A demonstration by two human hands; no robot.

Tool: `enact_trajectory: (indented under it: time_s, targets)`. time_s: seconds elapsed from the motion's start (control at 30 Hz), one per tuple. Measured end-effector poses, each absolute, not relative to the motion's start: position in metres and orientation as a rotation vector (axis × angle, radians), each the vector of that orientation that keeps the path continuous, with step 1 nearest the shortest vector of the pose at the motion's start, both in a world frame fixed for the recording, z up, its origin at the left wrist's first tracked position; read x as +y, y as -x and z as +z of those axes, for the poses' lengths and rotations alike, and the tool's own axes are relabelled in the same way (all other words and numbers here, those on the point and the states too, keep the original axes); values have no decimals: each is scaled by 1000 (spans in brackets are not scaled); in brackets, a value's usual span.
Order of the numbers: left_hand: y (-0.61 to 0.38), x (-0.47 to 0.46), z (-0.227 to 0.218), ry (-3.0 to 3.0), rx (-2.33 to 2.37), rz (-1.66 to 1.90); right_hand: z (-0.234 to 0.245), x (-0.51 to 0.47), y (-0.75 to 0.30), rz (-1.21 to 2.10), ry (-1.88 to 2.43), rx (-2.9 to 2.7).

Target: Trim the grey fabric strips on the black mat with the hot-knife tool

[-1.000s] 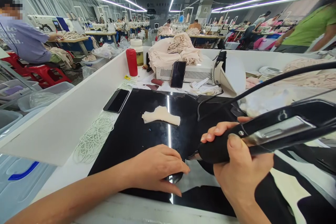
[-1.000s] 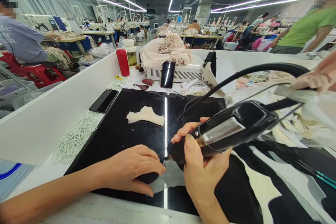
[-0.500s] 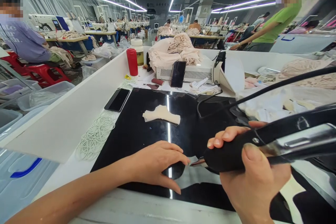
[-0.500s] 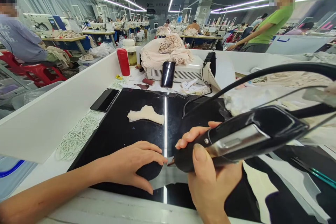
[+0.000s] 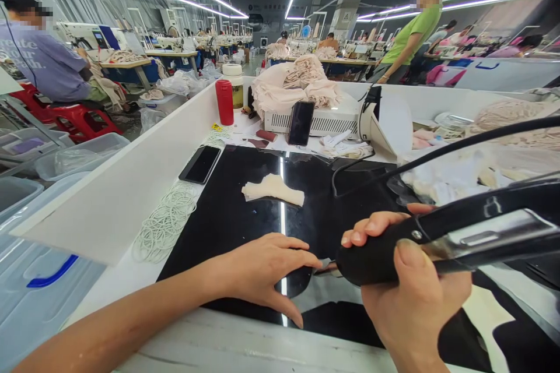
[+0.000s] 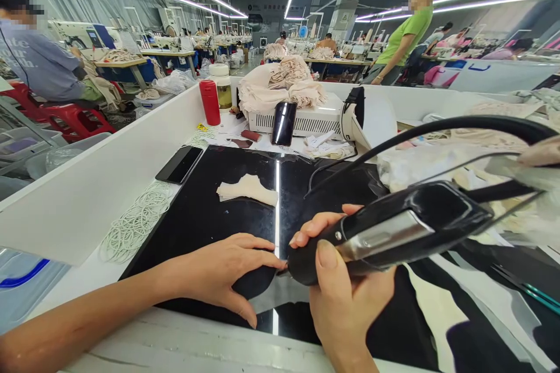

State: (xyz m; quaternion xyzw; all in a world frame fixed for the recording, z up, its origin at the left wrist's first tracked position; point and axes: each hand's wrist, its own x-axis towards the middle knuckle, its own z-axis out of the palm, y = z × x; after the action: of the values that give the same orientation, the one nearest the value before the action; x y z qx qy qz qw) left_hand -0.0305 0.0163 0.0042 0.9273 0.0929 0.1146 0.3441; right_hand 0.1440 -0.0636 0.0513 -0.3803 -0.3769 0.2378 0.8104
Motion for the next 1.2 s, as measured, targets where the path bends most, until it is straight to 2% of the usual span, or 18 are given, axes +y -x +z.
enact_trajectory:
  time_s: [1.2]
  targets:
    - [28, 17, 4, -2450, 245, 265, 52, -82, -115, 638, 736, -876]
